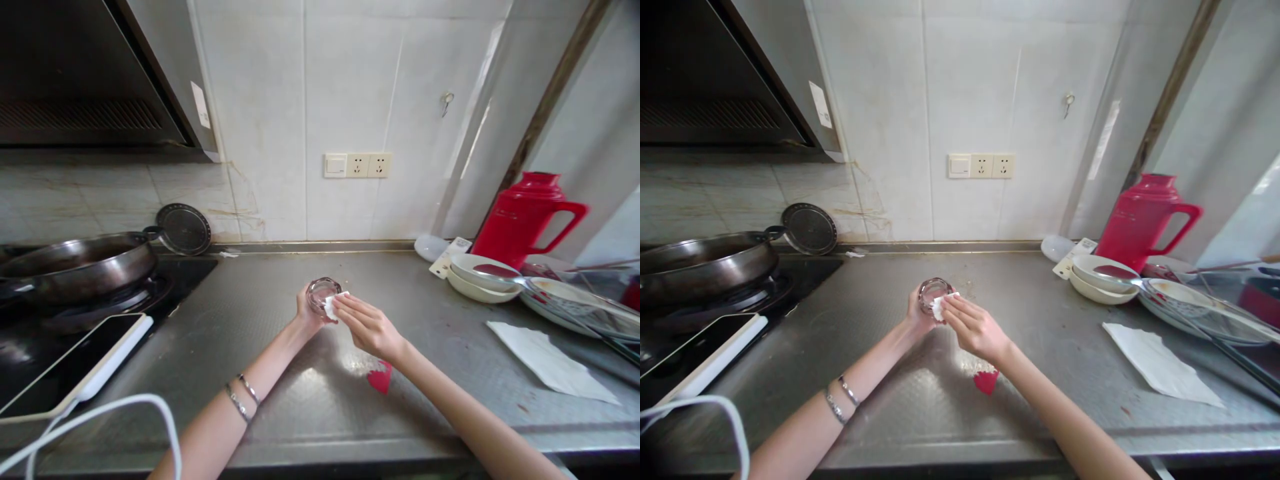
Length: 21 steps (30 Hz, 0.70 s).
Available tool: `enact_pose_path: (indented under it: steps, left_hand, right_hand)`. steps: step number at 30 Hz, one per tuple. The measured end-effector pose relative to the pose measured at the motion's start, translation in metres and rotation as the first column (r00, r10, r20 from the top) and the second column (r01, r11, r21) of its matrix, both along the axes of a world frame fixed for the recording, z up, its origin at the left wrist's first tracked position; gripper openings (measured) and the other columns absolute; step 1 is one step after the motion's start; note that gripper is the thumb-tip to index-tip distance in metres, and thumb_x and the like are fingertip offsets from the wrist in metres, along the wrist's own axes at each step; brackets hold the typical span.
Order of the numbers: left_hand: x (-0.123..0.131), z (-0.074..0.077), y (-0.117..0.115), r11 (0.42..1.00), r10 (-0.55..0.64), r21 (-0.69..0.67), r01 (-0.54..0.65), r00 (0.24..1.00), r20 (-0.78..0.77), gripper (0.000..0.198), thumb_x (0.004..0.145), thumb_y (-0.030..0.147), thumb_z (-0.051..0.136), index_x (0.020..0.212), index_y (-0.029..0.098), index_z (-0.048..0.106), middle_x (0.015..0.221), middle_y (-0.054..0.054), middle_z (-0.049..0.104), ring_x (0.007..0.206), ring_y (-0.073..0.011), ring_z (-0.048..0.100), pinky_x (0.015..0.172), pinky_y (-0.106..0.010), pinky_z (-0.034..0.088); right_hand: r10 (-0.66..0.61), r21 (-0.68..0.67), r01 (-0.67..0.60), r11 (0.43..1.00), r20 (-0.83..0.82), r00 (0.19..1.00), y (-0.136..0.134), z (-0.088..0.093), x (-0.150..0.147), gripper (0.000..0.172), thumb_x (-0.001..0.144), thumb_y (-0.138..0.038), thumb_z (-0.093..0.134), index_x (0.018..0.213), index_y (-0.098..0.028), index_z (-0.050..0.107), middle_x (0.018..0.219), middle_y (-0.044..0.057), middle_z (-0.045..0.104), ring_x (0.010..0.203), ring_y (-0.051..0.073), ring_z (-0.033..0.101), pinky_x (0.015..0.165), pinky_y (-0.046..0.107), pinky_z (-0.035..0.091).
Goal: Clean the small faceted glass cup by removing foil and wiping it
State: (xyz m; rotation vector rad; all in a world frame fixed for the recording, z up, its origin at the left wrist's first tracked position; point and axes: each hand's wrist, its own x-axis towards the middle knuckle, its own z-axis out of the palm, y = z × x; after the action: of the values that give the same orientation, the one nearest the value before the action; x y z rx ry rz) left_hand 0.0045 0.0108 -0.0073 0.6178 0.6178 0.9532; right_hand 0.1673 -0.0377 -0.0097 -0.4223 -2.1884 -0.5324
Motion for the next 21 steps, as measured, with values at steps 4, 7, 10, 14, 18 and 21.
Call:
enact_pose_path:
  steps: [4, 7, 10, 14, 18, 21]
  left_hand:
    - [0.002, 0.0, -0.001, 1.0, 0.011, 0.009, -0.011, 1.0, -0.014, 0.052, 0.083, 0.049, 0.03, 0.087, 0.009, 0.064, 0.06, -0.008, 0.062, 0.046, -0.0197, 0.056, 0.043, -0.029, 0.04]
    - [0.004, -0.002, 0.0, 0.999, 0.022, 0.029, -0.021, 0.999, -0.024, 0.053, 0.082, 0.051, 0.028, 0.086, 0.011, 0.063, 0.053, -0.007, 0.059, 0.042, -0.0209, 0.054, 0.042, -0.031, 0.04]
    - [0.004, -0.004, 0.0, 0.997, 0.015, 0.07, -0.013, 0.999, -0.029, 0.057, 0.082, 0.054, 0.026, 0.088, 0.011, 0.063, 0.055, -0.008, 0.061, 0.042, -0.0211, 0.055, 0.042, -0.031, 0.04]
    - [0.002, -0.004, 0.0, 0.992, -0.004, 0.123, 0.016, 0.995, -0.101, 0.059, 0.083, 0.055, 0.025, 0.091, 0.01, 0.063, 0.059, -0.01, 0.064, 0.044, -0.0213, 0.056, 0.043, -0.031, 0.042]
    - [0.002, -0.004, 0.002, 0.99, 0.014, 0.142, 0.01, 0.987, -0.163, 0.055, 0.085, 0.052, 0.029, 0.089, 0.009, 0.064, 0.06, -0.011, 0.065, 0.045, -0.0202, 0.056, 0.042, -0.029, 0.043]
    - [0.002, -0.005, 0.005, 0.983, 0.016, 0.182, 0.019, 0.982, -0.187, 0.052, 0.086, 0.051, 0.032, 0.082, 0.01, 0.063, 0.058, -0.01, 0.065, 0.044, -0.0191, 0.056, 0.041, -0.027, 0.042]
  right_hand:
    - [-0.029, -0.069, 0.022, 0.997, -0.112, 0.993, 0.004, -0.003, -0.001, 0.049, 0.084, 0.003, 0.039, 0.128, -0.015, 0.051, 0.116, 0.012, 0.067, 0.121, 0.022, 0.054, 0.095, 0.038, 0.055]
    - [-0.079, -0.112, 0.053, 0.992, -0.239, 0.968, 0.01, -0.002, -0.011, 0.046, 0.086, 0.001, 0.039, 0.124, -0.018, 0.056, 0.112, 0.009, 0.069, 0.116, 0.021, 0.059, 0.092, 0.035, 0.056]
    - [-0.15, -0.185, 0.087, 0.979, -0.36, 0.921, 0.017, 0.002, -0.02, 0.038, 0.088, -0.004, 0.04, 0.113, -0.019, 0.064, 0.105, 0.009, 0.072, 0.103, 0.02, 0.067, 0.085, 0.032, 0.058]
    - [-0.259, -0.32, 0.115, 0.94, -0.456, 0.851, 0.026, 0.003, -0.024, 0.029, 0.088, -0.013, 0.045, 0.102, -0.019, 0.069, 0.091, 0.007, 0.075, 0.078, 0.019, 0.072, 0.066, 0.026, 0.059]
    - [-0.324, -0.414, 0.115, 0.903, -0.482, 0.814, 0.027, 0.001, -0.024, 0.026, 0.088, -0.016, 0.047, 0.097, -0.019, 0.071, 0.084, 0.005, 0.076, 0.07, 0.019, 0.072, 0.061, 0.025, 0.057]
    - [-0.316, -0.394, 0.117, 0.912, -0.492, 0.811, 0.026, -0.001, -0.024, 0.027, 0.089, -0.016, 0.046, 0.099, -0.018, 0.071, 0.087, 0.007, 0.075, 0.074, 0.02, 0.072, 0.065, 0.027, 0.058]
